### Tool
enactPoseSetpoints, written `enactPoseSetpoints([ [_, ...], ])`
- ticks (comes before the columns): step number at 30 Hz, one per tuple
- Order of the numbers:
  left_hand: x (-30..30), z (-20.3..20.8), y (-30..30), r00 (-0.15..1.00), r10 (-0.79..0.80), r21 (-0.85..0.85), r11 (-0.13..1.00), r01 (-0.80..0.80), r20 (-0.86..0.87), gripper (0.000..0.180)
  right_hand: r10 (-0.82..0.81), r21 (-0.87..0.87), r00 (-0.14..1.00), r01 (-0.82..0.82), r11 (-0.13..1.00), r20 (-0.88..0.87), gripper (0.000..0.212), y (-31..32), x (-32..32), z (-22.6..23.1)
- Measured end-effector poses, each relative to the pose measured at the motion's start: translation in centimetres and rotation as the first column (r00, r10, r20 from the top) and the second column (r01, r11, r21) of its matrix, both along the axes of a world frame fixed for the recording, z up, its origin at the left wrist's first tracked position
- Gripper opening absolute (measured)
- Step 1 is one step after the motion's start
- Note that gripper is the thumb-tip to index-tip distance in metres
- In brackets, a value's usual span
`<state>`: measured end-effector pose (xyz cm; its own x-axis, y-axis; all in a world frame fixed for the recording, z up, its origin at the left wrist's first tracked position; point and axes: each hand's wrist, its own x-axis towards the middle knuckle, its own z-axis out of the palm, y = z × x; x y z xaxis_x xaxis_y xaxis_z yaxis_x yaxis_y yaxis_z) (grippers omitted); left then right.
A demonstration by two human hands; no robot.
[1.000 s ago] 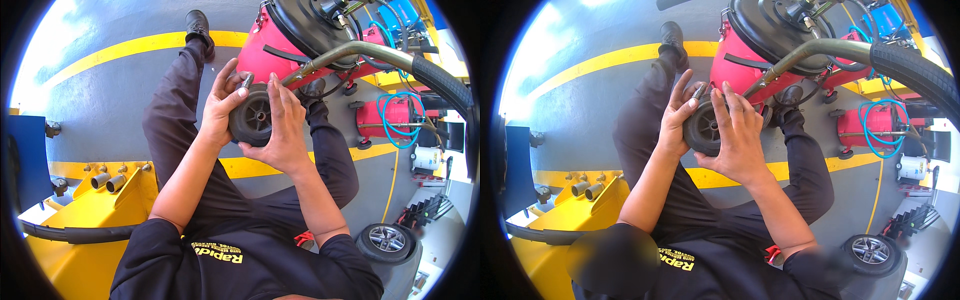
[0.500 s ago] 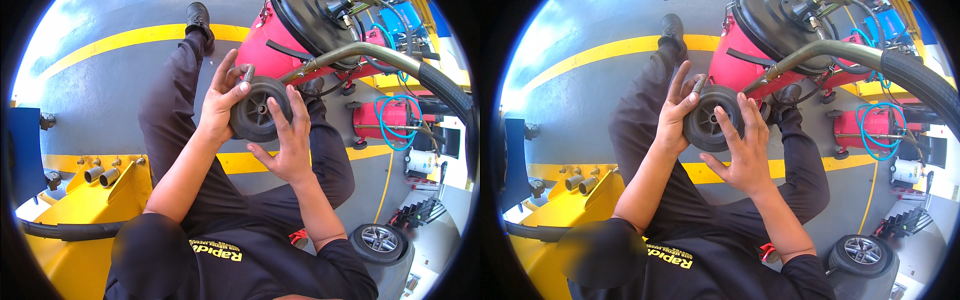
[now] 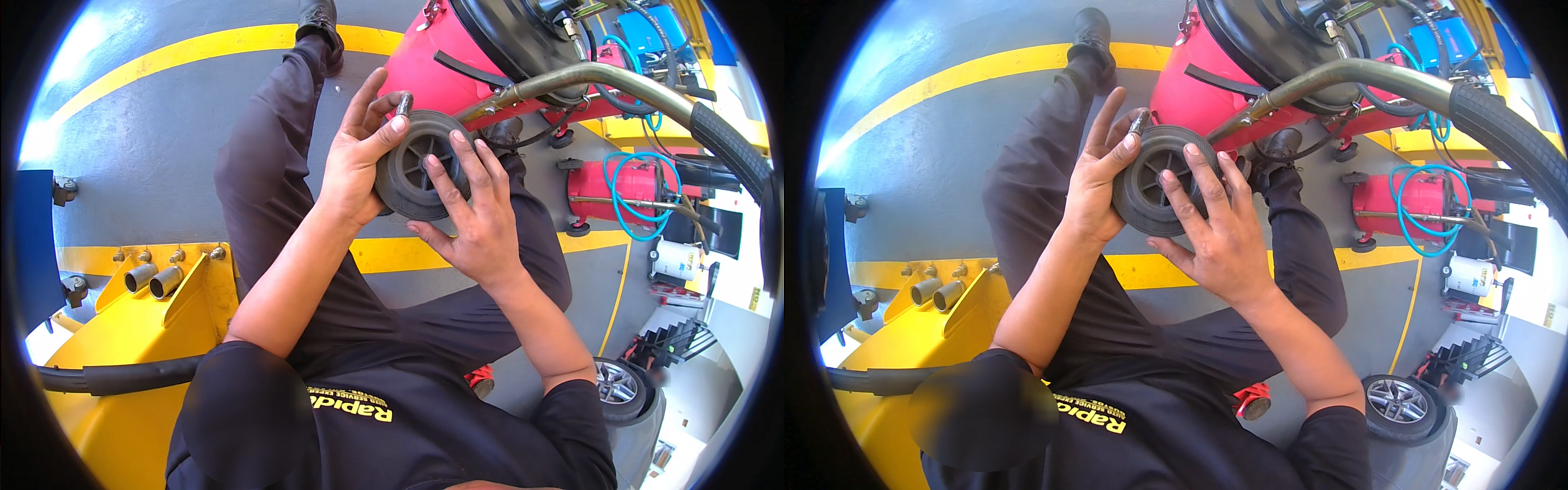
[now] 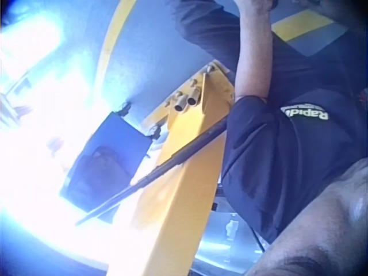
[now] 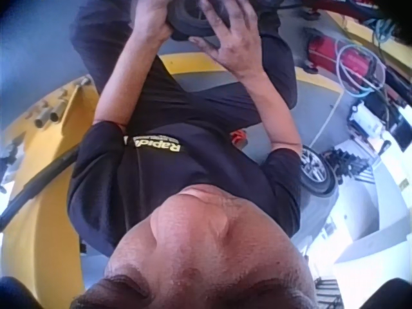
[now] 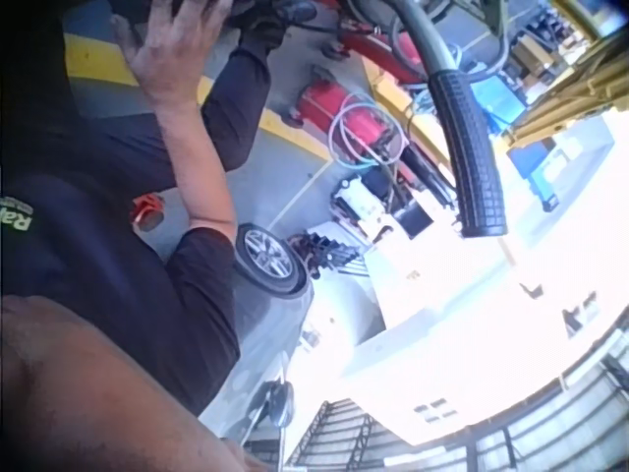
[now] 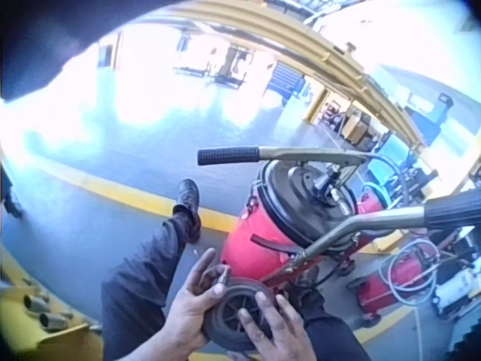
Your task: The person removes a small wheel from a red equipment unit, disassembles it by hand, and reassembles it with a metal axle pin. The person then wipes the wheel with a black cloth and places it on the floor before walking to a blue tool cabinet and opening a drawer.
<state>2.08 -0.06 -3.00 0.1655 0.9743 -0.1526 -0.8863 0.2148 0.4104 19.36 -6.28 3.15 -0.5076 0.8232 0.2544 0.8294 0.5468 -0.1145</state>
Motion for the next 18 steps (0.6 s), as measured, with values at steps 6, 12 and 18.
enactPoseSetpoints([
  [6,0.0,0.0,0.0,1.000,0.014,0.011,1.000,-0.013,-0.025,0.072,0.058,-0.025,0.998,-0.058,0.998,0.007,0.072,0.8,0.6,0.8],
  [12,0.0,-0.1,-0.1,0.998,0.017,0.078,0.997,-0.013,-0.059,0.076,0.031,-0.068,0.999,-0.032,0.997,-0.005,0.065,1.1,-0.1,2.0],
  [18,0.3,-0.2,-0.2,0.990,0.020,0.159,0.987,0.003,-0.139,0.079,0.026,-0.048,1.000,-0.026,0.998,-0.002,0.068,0.9,0.5,2.0],
])
